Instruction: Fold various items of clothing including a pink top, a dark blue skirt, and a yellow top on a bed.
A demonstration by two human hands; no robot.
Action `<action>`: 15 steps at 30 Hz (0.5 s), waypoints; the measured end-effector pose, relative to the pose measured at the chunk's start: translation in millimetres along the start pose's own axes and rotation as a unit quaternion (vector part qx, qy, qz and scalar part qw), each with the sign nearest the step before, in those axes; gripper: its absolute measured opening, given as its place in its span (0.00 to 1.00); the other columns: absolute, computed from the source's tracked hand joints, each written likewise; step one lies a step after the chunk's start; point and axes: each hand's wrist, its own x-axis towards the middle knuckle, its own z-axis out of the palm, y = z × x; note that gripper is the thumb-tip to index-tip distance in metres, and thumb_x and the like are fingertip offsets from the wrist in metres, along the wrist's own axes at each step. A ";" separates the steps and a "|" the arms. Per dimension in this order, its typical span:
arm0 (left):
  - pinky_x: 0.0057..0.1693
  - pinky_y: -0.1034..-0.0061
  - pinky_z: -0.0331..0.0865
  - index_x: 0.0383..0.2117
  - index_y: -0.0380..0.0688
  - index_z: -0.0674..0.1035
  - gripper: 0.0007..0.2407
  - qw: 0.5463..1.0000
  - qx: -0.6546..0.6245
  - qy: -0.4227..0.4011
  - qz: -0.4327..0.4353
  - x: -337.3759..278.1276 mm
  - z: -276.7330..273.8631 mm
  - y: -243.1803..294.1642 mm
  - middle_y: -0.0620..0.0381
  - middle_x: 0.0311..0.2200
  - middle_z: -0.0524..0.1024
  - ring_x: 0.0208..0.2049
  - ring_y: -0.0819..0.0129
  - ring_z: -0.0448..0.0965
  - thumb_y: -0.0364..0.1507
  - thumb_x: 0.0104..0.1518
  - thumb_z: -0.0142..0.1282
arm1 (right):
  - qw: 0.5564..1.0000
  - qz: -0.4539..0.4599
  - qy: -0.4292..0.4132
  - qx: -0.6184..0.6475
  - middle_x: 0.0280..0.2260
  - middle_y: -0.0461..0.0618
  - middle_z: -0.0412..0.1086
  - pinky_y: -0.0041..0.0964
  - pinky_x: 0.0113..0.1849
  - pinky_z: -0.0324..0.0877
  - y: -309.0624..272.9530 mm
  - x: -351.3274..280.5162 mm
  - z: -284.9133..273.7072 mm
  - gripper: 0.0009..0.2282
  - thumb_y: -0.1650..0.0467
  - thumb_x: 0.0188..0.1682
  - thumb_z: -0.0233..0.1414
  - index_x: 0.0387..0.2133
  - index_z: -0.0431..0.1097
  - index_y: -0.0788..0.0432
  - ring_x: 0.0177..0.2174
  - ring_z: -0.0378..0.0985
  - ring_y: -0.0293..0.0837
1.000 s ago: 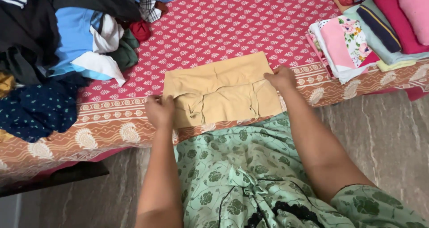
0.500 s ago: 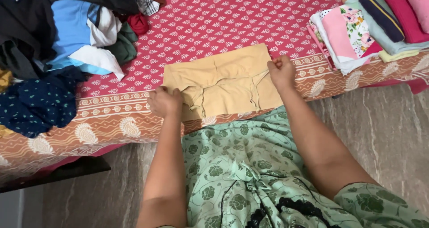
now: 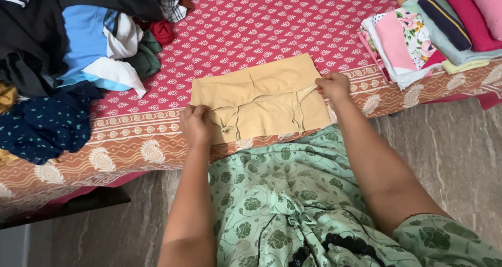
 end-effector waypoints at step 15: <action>0.50 0.58 0.69 0.36 0.43 0.86 0.07 0.995 -0.090 -0.006 0.053 -11.5 -27.3 -4.4 0.45 0.38 0.76 0.42 0.49 0.74 0.28 0.53 0.65 | 0.959 -0.058 -0.002 -0.278 0.29 0.53 0.77 0.45 0.38 0.74 -43.9 -58.7 -17.6 0.18 0.61 0.37 0.67 0.34 0.74 0.60 0.31 0.80 0.47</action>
